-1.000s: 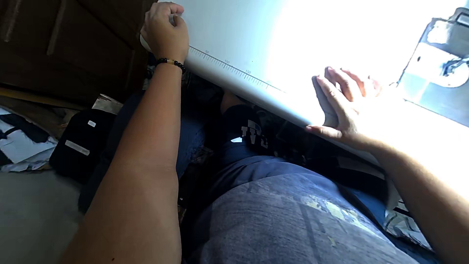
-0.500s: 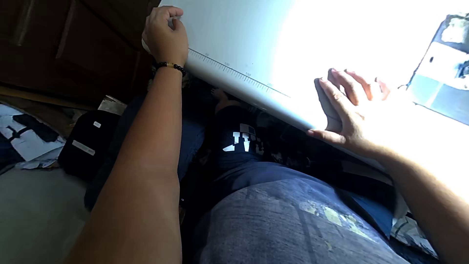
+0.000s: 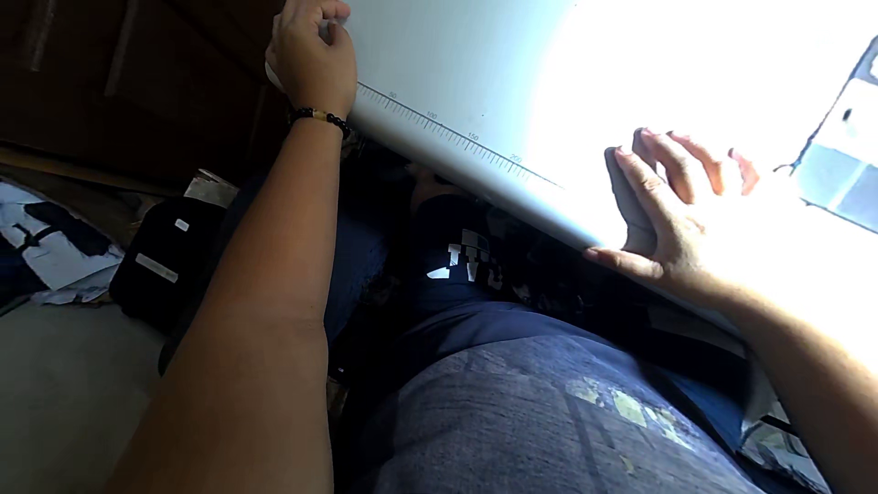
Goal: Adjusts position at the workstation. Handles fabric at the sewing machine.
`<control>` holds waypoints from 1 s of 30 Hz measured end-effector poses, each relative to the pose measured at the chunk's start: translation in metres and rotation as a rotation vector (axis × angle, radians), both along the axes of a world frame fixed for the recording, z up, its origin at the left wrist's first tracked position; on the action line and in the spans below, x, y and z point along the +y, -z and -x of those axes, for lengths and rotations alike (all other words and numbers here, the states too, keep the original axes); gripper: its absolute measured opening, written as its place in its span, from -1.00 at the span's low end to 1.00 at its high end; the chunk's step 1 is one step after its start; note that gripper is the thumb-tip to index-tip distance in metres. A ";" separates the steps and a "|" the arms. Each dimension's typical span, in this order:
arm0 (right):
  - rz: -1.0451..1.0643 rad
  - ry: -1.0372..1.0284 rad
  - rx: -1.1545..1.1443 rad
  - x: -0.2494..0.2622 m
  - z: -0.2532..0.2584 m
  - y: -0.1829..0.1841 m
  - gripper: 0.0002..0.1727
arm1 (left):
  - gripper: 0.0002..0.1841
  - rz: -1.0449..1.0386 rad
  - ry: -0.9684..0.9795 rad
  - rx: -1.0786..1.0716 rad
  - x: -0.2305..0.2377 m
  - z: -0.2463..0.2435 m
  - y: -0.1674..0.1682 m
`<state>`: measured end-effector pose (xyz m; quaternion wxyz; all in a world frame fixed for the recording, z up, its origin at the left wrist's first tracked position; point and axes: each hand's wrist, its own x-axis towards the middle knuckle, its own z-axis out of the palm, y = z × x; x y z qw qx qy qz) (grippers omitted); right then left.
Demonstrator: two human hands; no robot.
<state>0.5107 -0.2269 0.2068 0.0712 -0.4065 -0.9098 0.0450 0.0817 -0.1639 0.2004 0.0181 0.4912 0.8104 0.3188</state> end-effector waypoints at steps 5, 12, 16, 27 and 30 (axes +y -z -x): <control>0.003 0.005 0.003 0.000 0.000 0.002 0.27 | -0.61 -0.010 0.010 -0.021 -0.002 -0.001 -0.001; 0.031 0.017 0.020 0.000 0.001 0.003 0.25 | -0.62 -0.025 0.004 -0.024 -0.002 -0.002 0.000; 0.009 0.013 0.026 0.000 0.000 0.004 0.25 | -0.63 -0.034 0.015 -0.013 -0.002 -0.002 0.001; 0.075 0.026 0.008 0.003 0.004 -0.003 0.25 | -0.60 0.030 0.042 0.006 -0.006 -0.003 -0.006; 0.091 0.065 0.064 -0.004 0.008 -0.006 0.19 | -0.60 0.021 0.121 0.035 -0.012 0.000 -0.007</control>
